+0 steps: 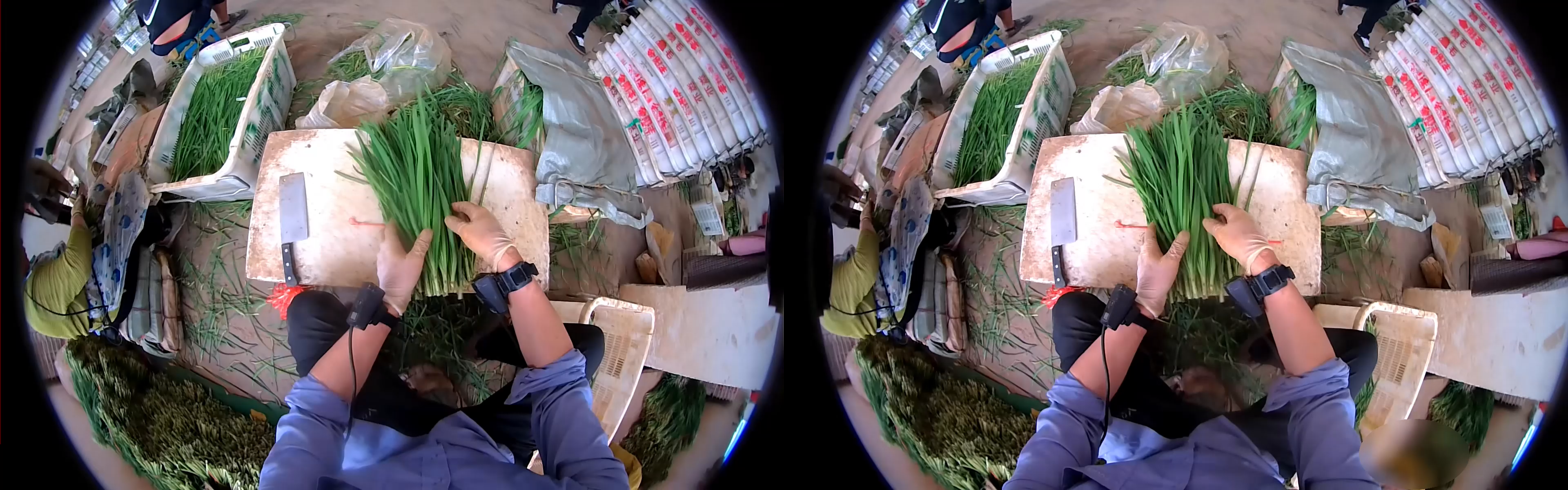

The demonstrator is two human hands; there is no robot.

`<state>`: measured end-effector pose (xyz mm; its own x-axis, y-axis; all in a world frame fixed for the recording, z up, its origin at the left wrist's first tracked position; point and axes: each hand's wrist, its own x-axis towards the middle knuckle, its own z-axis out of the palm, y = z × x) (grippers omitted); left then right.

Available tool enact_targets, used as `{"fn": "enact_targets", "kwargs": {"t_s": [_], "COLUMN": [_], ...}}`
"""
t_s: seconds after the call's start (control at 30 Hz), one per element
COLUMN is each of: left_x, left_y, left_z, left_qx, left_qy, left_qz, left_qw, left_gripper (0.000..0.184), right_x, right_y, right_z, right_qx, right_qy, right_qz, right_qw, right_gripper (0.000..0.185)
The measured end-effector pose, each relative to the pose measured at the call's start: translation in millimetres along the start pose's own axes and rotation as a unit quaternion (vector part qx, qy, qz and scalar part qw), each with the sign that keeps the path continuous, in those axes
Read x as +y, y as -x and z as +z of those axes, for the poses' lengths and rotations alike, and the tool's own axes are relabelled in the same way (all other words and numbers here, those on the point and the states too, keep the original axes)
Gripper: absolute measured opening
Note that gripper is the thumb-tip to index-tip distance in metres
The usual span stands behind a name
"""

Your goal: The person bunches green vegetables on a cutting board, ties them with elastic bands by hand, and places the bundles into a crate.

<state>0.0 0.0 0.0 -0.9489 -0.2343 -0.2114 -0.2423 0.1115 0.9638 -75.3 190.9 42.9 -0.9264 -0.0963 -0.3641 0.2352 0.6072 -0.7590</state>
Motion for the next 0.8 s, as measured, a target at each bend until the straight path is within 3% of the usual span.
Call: {"fn": "enact_targets", "kwargs": {"t_s": [0.3, 0.47, 0.6, 0.7, 0.8], "left_x": [14, 12, 17, 17, 14], "left_y": [0, -1, -1, 1, -1], "left_z": [15, 25, 28, 32, 35], "left_qx": [0.036, 0.019, -0.007, -0.002, -0.003], "left_qy": [-0.139, -0.191, -0.233, -0.303, -0.272], "left_qz": [0.099, 0.086, 0.058, 0.056, 0.062], "left_qw": [0.985, 0.978, 0.971, 0.951, 0.96], "left_gripper": [0.114, 0.128, 0.137, 0.139, 0.132], "right_x": [21, 10, 14, 21, 28], "right_y": [-1, -10, -22, -21, -13], "right_z": [5, 3, 8, 12, 7], "right_qx": [0.018, 0.029, 0.011, 0.013, 0.053], "right_qy": [0.008, 0.034, 0.038, 0.01, 0.0], "right_qz": [-0.029, -0.064, -0.05, -0.067, -0.078], "right_qw": [0.999, 0.997, 0.998, 0.998, 0.996], "right_gripper": [0.055, 0.043, 0.045, 0.041, 0.045]}}
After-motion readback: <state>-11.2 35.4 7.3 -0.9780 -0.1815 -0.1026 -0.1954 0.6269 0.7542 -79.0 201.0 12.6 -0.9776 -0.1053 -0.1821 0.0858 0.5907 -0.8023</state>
